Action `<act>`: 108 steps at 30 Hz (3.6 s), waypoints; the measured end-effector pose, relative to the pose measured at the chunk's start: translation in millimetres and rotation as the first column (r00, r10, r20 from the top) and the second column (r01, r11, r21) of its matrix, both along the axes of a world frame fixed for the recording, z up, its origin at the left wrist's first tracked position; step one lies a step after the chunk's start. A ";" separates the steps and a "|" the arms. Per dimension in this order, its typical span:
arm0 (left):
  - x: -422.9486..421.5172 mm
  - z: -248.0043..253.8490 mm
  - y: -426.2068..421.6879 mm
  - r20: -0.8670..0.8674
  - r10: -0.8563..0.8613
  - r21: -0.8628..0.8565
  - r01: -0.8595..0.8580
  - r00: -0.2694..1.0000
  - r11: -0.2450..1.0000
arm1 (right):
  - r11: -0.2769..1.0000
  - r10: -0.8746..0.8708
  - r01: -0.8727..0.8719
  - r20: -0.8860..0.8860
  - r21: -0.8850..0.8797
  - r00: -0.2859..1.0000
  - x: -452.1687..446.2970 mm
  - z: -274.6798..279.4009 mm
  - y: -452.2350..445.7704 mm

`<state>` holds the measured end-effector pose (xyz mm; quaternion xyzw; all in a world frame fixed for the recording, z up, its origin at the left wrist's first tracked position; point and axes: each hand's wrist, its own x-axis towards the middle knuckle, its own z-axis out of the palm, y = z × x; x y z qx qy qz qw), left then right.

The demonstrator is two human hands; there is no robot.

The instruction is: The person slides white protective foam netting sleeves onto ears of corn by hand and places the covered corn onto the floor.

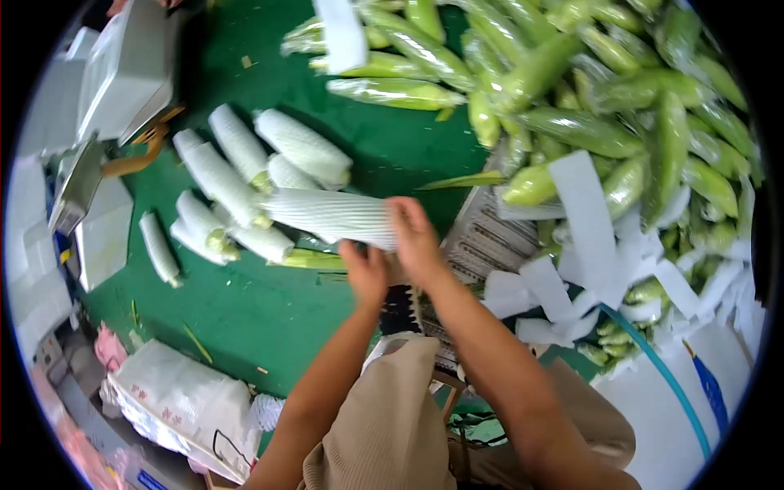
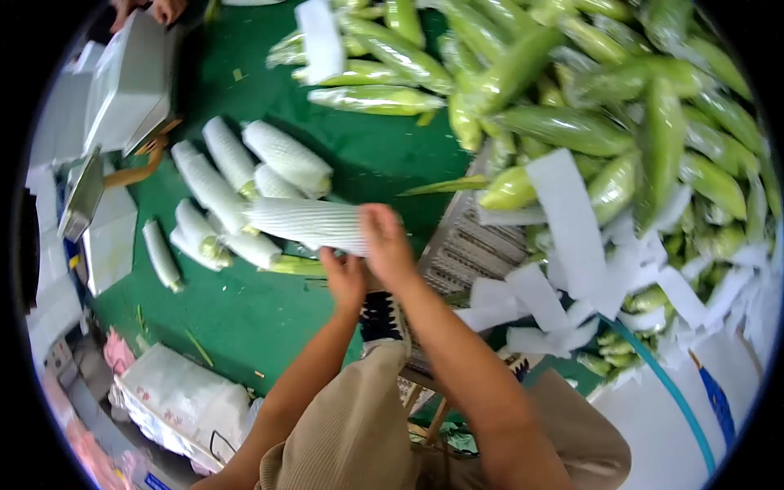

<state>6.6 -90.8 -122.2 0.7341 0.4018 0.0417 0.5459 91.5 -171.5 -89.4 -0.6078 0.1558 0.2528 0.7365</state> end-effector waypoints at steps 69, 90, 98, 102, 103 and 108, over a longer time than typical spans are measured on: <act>106.3 101.8 12.0 0.498 -0.749 0.205 0.780 0.437 0.591 | 0.951 0.268 -0.278 0.818 -0.138 0.510 40.1 166.8 -137.5; 38.1 139.0 -14.8 0.297 -0.206 -0.700 0.359 0.933 0.617 | 0.815 -0.353 0.403 -0.194 0.415 0.915 -17.0 89.0 -79.4; 27.8 94.3 -29.7 0.029 0.304 -0.956 -0.063 0.952 0.288 | 0.900 -0.418 0.430 -0.130 0.072 0.899 -49.7 24.9 -78.1; 5.1 3.8 -18.8 0.040 -0.090 -0.546 0.097 0.995 0.833 | 0.960 -0.275 0.264 -0.131 -0.098 0.952 -54.0 -26.6 -75.8; -3.4 -33.0 -15.7 0.038 -0.114 -0.414 0.119 0.993 0.902 | 0.957 -0.238 0.227 -0.042 -0.179 0.970 -59.3 -41.7 -72.3; 36.9 39.8 1.2 0.052 -0.468 0.431 0.403 0.882 0.807 | 0.951 -0.135 0.215 -0.328 0.223 0.935 -37.8 -51.4 -60.7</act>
